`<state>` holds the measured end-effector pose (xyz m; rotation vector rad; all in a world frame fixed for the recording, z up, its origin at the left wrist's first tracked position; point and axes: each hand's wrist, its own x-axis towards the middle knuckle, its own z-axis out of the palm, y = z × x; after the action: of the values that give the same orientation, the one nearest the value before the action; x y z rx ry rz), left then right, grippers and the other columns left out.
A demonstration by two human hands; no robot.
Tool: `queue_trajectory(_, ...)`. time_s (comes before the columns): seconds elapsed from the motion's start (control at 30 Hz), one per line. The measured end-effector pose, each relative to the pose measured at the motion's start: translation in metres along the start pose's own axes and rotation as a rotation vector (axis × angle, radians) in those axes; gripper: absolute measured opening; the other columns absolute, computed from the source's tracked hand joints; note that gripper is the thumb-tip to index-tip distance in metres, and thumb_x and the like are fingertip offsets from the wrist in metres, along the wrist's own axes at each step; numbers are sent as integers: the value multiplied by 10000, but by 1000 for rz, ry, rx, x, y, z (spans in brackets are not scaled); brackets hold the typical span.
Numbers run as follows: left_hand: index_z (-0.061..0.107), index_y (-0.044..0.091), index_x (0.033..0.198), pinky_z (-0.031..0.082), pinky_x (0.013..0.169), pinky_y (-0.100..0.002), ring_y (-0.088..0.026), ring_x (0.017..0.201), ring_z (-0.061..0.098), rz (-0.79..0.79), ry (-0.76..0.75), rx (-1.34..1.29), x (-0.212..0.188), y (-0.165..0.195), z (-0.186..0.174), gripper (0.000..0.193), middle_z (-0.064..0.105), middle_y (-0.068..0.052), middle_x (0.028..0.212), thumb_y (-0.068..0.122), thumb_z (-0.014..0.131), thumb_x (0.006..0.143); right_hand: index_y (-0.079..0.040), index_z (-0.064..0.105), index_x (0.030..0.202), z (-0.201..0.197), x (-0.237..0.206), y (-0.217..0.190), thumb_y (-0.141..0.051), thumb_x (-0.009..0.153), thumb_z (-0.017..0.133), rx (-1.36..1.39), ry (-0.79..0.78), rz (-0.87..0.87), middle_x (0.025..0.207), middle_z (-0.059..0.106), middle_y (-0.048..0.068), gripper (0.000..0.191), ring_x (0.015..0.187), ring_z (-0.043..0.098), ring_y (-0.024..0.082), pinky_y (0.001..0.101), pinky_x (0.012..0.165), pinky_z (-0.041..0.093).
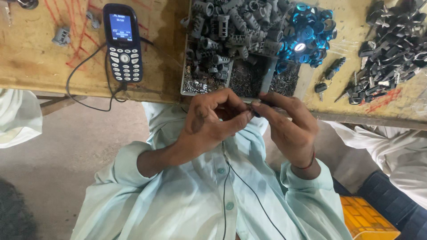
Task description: The person sits at a workbench and assembles small plastic components by hand, picking parts from a compartmented tray, fitting pieces together, and placing finished assemblies back into the tray. They briefly press buttons on a mobile phone on the bench before resuming assembly.
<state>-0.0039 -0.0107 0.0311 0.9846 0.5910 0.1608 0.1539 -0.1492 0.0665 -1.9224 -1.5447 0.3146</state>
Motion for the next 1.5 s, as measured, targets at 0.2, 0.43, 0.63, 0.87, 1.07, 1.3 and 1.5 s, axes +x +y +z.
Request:
queue_trajectory(0.2, 637, 2, 977, 532, 666, -206, -31, 802, 640, 191, 39, 142, 3, -1, 7, 111, 643, -23, 933, 81, 715, 968, -66, 766, 1202, -5, -4, 5, 143, 807, 737, -39, -43, -66, 1173, 706, 106, 448, 990, 719, 246, 328, 821, 595)
queue_trajectory(0.43, 644, 8, 1013, 579, 740, -268, -89, 828, 686, 209, 73, 239, 1, -5, 12, 96, 673, -48, 952, 47, 722, 973, -80, 764, 1197, -7, -2, 3, 117, 815, 774, -24, -24, -49, 1098, 711, 91, 430, 920, 721, 211, 329, 793, 584)
queue_trajectory(0.63, 649, -36, 1177, 602, 908, -282, -141, 1007, 728, 286, -18, 136, 4, -9, 20, 299, 744, -95, 1066, 26, 788, 920, 15, 690, 1102, 7, 5, -23, 34, 826, 801, 6, 169, 231, 1044, 671, 127, 298, 901, 706, 216, 313, 743, 582)
queue_trajectory(0.87, 722, -30, 1084, 616, 916, -262, -150, 1004, 770, 305, -65, 199, 5, -9, 6, 191, 780, -115, 1094, 24, 791, 914, -55, 732, 1119, -10, 1, 26, 26, 968, 819, -169, 35, 423, 1003, 667, 91, 193, 836, 692, 201, 334, 719, 533)
queue_trajectory(1.07, 736, -12, 1053, 618, 931, -274, -150, 1039, 772, 331, -142, 170, 8, -12, 11, 135, 787, -108, 1101, 18, 790, 932, -69, 707, 1063, 14, -4, 56, -43, 949, 815, -299, 156, 420, 973, 623, 108, 160, 796, 656, 264, 387, 690, 502)
queue_trajectory(1.3, 739, 24, 1058, 618, 881, -282, -184, 984, 785, 448, -208, 358, 13, -14, 8, 156, 781, -83, 1067, 34, 798, 913, -68, 697, 1062, 9, -5, 51, -80, 975, 809, -334, 136, 476, 969, 618, 90, 143, 763, 646, 262, 410, 669, 487)
queue_trajectory(1.5, 721, 28, 1058, 608, 859, -300, -211, 961, 776, 491, -259, 379, 19, -15, 11, 151, 772, -87, 1049, 23, 784, 921, -66, 699, 1080, 13, -3, 54, -77, 948, 830, -404, 132, 394, 977, 616, 112, 186, 799, 636, 288, 404, 673, 475)
